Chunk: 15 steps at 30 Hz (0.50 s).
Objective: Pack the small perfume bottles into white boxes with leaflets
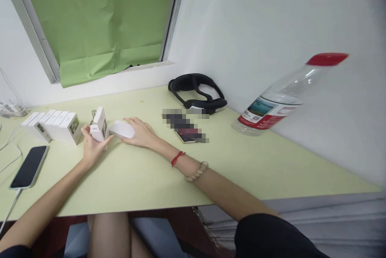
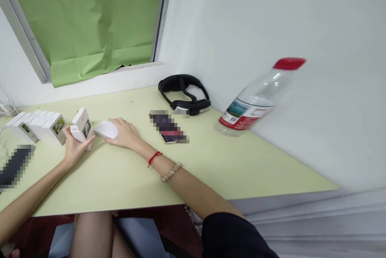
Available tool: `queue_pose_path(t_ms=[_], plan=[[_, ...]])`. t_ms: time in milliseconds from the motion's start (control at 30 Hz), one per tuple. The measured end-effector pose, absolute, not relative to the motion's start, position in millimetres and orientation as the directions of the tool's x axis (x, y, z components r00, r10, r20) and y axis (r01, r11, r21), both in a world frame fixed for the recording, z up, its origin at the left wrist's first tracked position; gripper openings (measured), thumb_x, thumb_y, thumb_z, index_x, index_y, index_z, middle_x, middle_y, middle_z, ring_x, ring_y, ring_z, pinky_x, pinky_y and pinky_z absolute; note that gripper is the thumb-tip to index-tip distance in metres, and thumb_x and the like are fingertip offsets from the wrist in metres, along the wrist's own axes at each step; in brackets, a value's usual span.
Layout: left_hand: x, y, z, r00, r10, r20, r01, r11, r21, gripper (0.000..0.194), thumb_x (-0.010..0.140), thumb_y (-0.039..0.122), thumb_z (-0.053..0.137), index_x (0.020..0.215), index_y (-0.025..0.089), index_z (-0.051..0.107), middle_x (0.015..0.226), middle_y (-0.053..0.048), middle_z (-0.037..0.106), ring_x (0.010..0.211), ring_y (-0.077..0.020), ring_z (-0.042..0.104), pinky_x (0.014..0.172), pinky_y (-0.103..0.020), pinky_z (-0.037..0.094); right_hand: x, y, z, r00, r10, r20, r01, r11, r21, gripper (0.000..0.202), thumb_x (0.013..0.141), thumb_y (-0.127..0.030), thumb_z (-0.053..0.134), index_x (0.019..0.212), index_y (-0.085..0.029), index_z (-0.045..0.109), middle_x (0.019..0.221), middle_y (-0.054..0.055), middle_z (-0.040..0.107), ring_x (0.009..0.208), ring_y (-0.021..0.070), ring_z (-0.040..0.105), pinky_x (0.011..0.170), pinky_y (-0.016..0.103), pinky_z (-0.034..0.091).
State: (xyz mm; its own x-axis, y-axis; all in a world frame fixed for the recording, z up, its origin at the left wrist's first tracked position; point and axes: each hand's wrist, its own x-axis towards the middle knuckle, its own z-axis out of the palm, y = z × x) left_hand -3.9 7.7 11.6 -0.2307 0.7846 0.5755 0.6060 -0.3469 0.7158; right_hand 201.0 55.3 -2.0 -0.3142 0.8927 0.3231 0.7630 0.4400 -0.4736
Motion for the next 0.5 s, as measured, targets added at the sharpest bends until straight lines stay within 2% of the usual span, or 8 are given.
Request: queue_pose_path(t_ms=[67,200,267,400,500], plan=[[-5.0,8.1,12.4,-0.220,0.812,0.540,0.555,-0.350,0.754,0.076,0.055,0.052,0.082,0.104,0.024,0.030,0.105,-0.006,0.051,0.098,-0.0222,0.061,0.079,-0.034,0.052,202.7,56.8,-2.8,-0.317,0.889,0.330,0.768,0.445,-0.461,0.072,0.074,-0.039,0.067,0.139,-0.021,0.044,0.136,0.012,0.054,0.123,0.0300,0.053,0.101,0.047,0.043],[-9.0,7.4,14.6,-0.176,0.875,0.452,0.407,-0.353,0.843,0.056,0.079,0.062,0.058,0.110,0.024,0.031,0.101,-0.004,0.051,0.069,-0.0115,0.059,0.055,-0.023,0.047,208.3,64.7,-7.1,-0.230,0.914,0.334,0.811,0.370,-0.454,0.061,0.079,-0.034,0.062,0.136,-0.018,0.048,0.129,0.014,0.058,0.116,0.0312,0.057,0.097,0.046,0.045],[-10.9,7.5,14.4,-0.171,0.871,0.461,0.359,-0.381,0.852,0.053,0.083,0.065,0.049,0.113,0.024,0.031,0.097,-0.003,0.049,0.059,-0.0079,0.053,0.046,-0.020,0.041,210.8,68.6,-10.4,-0.178,0.922,0.345,0.828,0.330,-0.454,0.059,0.080,-0.035,0.061,0.135,-0.017,0.049,0.128,0.015,0.059,0.115,0.0319,0.057,0.097,0.046,0.045],[-13.3,7.8,14.5,-0.187,0.821,0.539,0.376,-0.447,0.811,0.048,0.086,0.062,0.046,0.114,0.024,0.035,0.094,-0.001,0.048,0.053,-0.0059,0.047,0.040,-0.018,0.035,213.0,73.7,-17.0,-0.140,0.927,0.348,0.842,0.297,-0.450,0.057,0.080,-0.035,0.063,0.133,-0.018,0.052,0.127,0.015,0.059,0.114,0.0316,0.057,0.096,0.045,0.045],[-14.1,7.0,16.5,-0.146,0.775,0.615,0.504,-0.477,0.720,0.053,0.081,0.052,0.059,0.122,0.026,0.039,0.104,-0.004,0.050,0.062,-0.0073,0.052,0.045,-0.018,0.038,212.0,74.5,-17.4,-0.156,0.884,0.442,0.837,0.355,-0.415,0.058,0.077,-0.036,0.066,0.131,-0.017,0.055,0.130,0.017,0.056,0.120,0.0344,0.053,0.101,0.050,0.040]])
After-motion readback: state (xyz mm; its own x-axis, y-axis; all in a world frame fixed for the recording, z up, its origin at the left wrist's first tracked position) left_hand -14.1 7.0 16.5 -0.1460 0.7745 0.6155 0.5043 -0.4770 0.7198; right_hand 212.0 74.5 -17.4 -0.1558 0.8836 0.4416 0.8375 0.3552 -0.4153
